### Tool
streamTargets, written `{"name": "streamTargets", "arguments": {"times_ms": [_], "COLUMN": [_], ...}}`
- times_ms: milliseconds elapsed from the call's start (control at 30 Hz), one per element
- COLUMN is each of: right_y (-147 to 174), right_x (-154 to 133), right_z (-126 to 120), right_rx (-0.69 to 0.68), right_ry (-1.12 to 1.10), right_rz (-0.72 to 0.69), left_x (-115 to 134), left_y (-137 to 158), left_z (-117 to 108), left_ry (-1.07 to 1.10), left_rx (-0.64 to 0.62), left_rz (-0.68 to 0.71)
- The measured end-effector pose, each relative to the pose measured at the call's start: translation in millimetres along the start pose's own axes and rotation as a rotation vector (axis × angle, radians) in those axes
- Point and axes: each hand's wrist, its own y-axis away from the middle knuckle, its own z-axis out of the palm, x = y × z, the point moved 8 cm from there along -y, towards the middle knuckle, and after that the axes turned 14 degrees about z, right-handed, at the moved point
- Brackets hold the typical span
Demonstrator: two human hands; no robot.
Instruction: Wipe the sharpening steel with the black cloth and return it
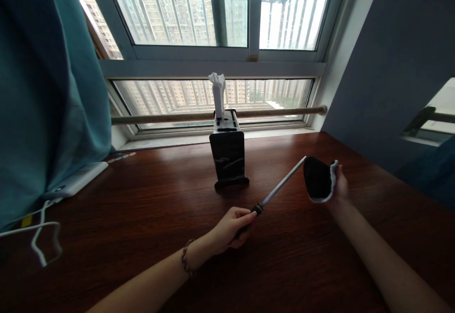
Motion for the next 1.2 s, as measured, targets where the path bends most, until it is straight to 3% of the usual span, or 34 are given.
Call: {"name": "streamTargets", "arguments": {"times_ms": [200, 367, 500, 567, 733, 833, 933, 1033, 1200], "right_y": [17, 14, 16, 18, 14, 18, 29, 31, 34], "right_x": [8, 9, 17, 20, 23, 11, -2, -2, 30], "right_z": [29, 9, 29, 33, 16, 3, 0, 7, 31], "right_rx": [-0.093, 0.112, -0.123, -0.167, 0.033, 0.216, 0.328, 0.265, 0.042], "right_ry": [-0.142, -0.26, -0.126, -0.094, 0.015, 0.202, 0.333, 0.291, 0.222], "right_rz": [0.078, 0.106, 0.17, 0.172, 0.166, 0.016, -0.148, -0.134, 0.097], "left_x": [-1, 3, 1, -1, 1, 4, 4, 3, -2], "left_y": [0, 1, 1, 1, 2, 5, 6, 5, 3], "left_z": [2, 1, 2, 2, 7, 9, 12, 10, 1], "left_ry": [-0.024, -0.029, -0.074, -0.103, -0.27, -0.379, -0.382, -0.322, -0.185], "left_rx": [-0.033, 0.006, -0.037, -0.05, -0.019, 0.035, 0.007, -0.033, -0.03], "left_rz": [-0.005, 0.028, -0.013, -0.025, 0.029, 0.066, 0.064, 0.044, -0.026]}}
